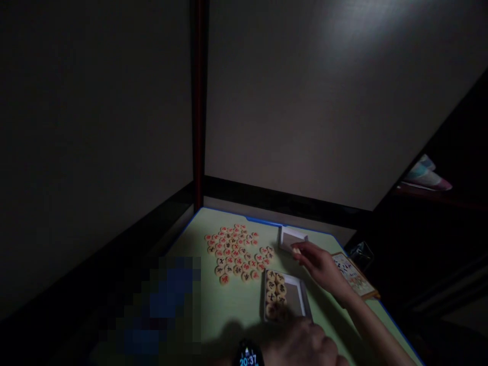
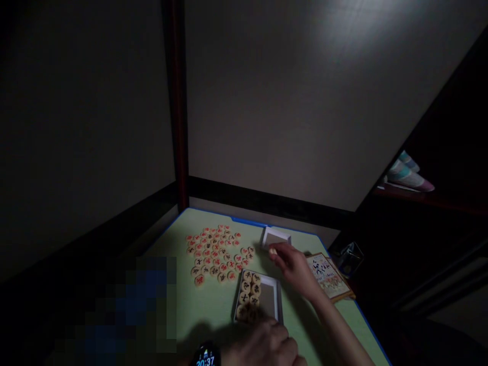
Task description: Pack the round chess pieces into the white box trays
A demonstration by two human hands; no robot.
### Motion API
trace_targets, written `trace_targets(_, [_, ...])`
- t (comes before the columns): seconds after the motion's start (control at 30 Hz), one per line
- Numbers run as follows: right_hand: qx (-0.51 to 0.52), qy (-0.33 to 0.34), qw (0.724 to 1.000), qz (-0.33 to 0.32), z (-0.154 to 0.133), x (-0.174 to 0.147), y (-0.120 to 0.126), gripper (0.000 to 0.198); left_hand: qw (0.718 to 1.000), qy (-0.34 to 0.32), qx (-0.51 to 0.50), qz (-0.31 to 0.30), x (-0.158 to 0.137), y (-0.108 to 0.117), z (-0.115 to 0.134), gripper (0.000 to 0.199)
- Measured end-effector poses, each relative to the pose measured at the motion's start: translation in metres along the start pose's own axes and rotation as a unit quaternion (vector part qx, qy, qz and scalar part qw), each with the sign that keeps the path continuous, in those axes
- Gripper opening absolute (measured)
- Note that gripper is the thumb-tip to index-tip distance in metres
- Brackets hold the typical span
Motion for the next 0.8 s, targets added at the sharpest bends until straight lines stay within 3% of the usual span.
trace_targets(0.07, [0.033, -0.018, 0.998, 0.059, 0.012, -0.015, 0.0, 0.029, 0.982, 0.168, 0.028, 0.08, -0.01, 0.027, -0.016, 0.016])
trace_targets(0.17, [0.048, -0.027, 0.992, 0.114, 0.019, -0.022, 0.0, 0.034, 0.933, 0.32, 0.054, 0.156, -0.047, 0.065, -0.037, 0.024])
trace_targets(0.3, [0.038, -0.044, 0.991, 0.123, 0.016, -0.021, 0.003, 0.039, 0.84, 0.512, 0.121, 0.131, -0.118, 0.082, -0.077, 0.036])
trace_targets(0.4, [0.026, -0.046, 0.991, 0.124, 0.007, -0.02, 0.005, 0.041, 0.81, 0.563, 0.159, 0.043, -0.151, 0.07, -0.096, 0.041])
trace_targets(0.5, [0.015, -0.037, 0.99, 0.136, -0.002, -0.021, 0.006, 0.041, 0.79, 0.587, 0.176, -0.004, -0.163, 0.061, -0.1, 0.041])
trace_targets(0.8, [-0.013, -0.018, 0.992, 0.122, -0.007, -0.02, 0.0, 0.039, 0.783, 0.601, 0.158, -0.027, -0.164, 0.056, -0.1, 0.043])
Point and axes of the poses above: each hand's wrist, its own x-axis towards the middle knuckle, its own y-axis out of the back of the hand, z = x × y, the point moved 6 cm from there along x, towards the middle knuckle, and after that the axes turned 13 degrees about -z, right-handed, at the moved point
